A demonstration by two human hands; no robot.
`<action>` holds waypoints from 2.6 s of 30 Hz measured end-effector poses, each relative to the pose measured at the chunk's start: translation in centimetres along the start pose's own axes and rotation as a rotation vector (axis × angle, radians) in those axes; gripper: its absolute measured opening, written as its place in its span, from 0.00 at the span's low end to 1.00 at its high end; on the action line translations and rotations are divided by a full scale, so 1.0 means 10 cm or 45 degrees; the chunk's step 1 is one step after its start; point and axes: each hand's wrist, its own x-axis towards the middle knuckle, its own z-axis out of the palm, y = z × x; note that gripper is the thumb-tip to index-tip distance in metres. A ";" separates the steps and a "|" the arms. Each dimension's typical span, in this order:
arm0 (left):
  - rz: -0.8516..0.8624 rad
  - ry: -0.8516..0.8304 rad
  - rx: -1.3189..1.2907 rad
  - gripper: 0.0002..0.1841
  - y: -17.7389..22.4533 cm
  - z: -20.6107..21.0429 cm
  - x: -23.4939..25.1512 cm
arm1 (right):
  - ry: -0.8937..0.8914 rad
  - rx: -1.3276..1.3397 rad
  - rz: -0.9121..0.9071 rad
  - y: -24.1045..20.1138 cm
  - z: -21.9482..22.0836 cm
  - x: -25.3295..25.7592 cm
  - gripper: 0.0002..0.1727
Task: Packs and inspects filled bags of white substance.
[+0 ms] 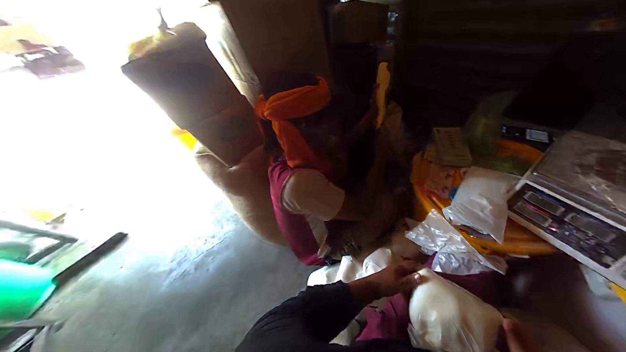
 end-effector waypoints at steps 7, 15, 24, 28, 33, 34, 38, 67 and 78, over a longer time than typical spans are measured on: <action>0.227 -0.057 -0.245 0.07 0.11 0.10 -0.02 | 0.007 0.029 -0.298 -0.09 0.00 -0.12 0.10; -0.204 0.084 -0.397 0.09 -0.01 0.05 0.05 | 0.171 -0.023 -0.013 0.08 0.10 -0.09 0.22; -0.110 0.055 -0.334 0.08 -0.01 0.03 0.12 | 0.162 0.222 -0.042 0.13 0.16 -0.06 0.12; -0.227 -0.182 -0.308 0.14 0.05 -0.10 0.12 | 0.153 0.090 -0.039 0.10 0.15 -0.03 0.19; -0.284 -0.307 -0.515 0.11 0.02 -0.19 0.08 | 0.099 0.055 -0.092 -0.11 0.23 -0.04 0.11; -0.264 -0.300 -0.582 0.09 -0.01 -0.19 0.08 | 0.063 0.071 -0.136 -0.14 0.22 -0.05 0.07; -0.329 -0.242 -0.673 0.10 -0.11 -0.20 0.06 | -0.051 0.093 -0.161 -0.08 0.16 -0.06 0.14; -0.143 -0.226 -0.421 0.15 0.09 -0.03 0.06 | -0.130 0.227 -0.118 0.18 0.06 -0.04 0.30; -0.274 -0.346 -0.475 0.10 0.11 -0.05 0.12 | -0.139 0.179 -0.127 0.13 0.09 -0.06 0.30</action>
